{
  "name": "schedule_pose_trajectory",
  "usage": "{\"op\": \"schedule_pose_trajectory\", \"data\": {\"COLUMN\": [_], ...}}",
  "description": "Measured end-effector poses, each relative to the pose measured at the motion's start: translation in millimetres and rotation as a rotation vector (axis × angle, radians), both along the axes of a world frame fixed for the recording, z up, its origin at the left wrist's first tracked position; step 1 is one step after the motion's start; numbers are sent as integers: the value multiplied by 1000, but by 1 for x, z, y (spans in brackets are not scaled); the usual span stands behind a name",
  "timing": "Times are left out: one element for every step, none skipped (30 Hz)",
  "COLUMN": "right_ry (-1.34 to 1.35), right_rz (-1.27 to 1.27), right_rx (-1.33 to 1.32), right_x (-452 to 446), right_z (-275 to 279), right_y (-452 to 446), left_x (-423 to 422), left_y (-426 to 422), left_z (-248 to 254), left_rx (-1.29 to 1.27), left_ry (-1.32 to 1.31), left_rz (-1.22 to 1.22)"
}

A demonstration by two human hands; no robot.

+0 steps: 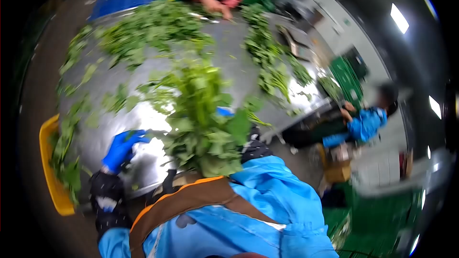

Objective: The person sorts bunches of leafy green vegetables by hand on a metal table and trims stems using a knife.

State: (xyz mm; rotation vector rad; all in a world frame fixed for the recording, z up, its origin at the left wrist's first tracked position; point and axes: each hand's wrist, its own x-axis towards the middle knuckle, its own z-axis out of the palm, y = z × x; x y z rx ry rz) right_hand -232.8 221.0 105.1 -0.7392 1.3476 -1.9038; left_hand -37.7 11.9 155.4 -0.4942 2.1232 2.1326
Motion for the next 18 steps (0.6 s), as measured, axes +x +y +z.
{"op": "schedule_pose_trajectory", "data": {"right_ry": [18,33,41,53,62,67,70,81,87,95,105,110,102,66,28,184,221,262], "right_rz": [-6,-10,-8,-12,-13,-10,-9,-12,-13,-15,-27,-31,-31,-36,-47,-55,-69,-79], "right_rx": [-14,-21,-34,-41,-47,-52,-57,-66,-69,-73,-75,-74,-72,-77,-90,-87,-95,-104], "right_x": [1,2,5,7,10,14,15,17,19,21,23,26,27,28,25,36,37,36], "right_z": [-6,-9,-12,-13,-14,-14,-15,-17,-20,-25,-30,-35,-42,-52,-63,-30,-28,-28], "right_y": [1,3,2,3,2,-1,-3,-5,-5,-6,-7,-7,-7,-10,-10,5,4,1], "left_x": [1,3,12,1,-10,-22,-45,-56,-63,-65,-63,-60,-71,-73,-73,-79,-83,-87], "left_y": [0,-18,-39,-28,-16,-15,-8,11,31,35,40,61,74,77,81,81,83,79], "left_z": [-13,-34,-46,-39,-38,-53,-66,-66,-64,-60,-58,-78,-50,-46,-46,-45,-43,-44], "left_rx": [68,-49,81,75,69,39,396,505,619,724,817,730,826,750,676,675,615,572], "left_ry": [141,149,170,161,153,179,260,324,383,210,29,100,51,-6,-69,-116,-15,-7], "left_rz": [151,275,261,340,428,264,168,200,227,28,-171,126,28,79,135,236,255,255]}}
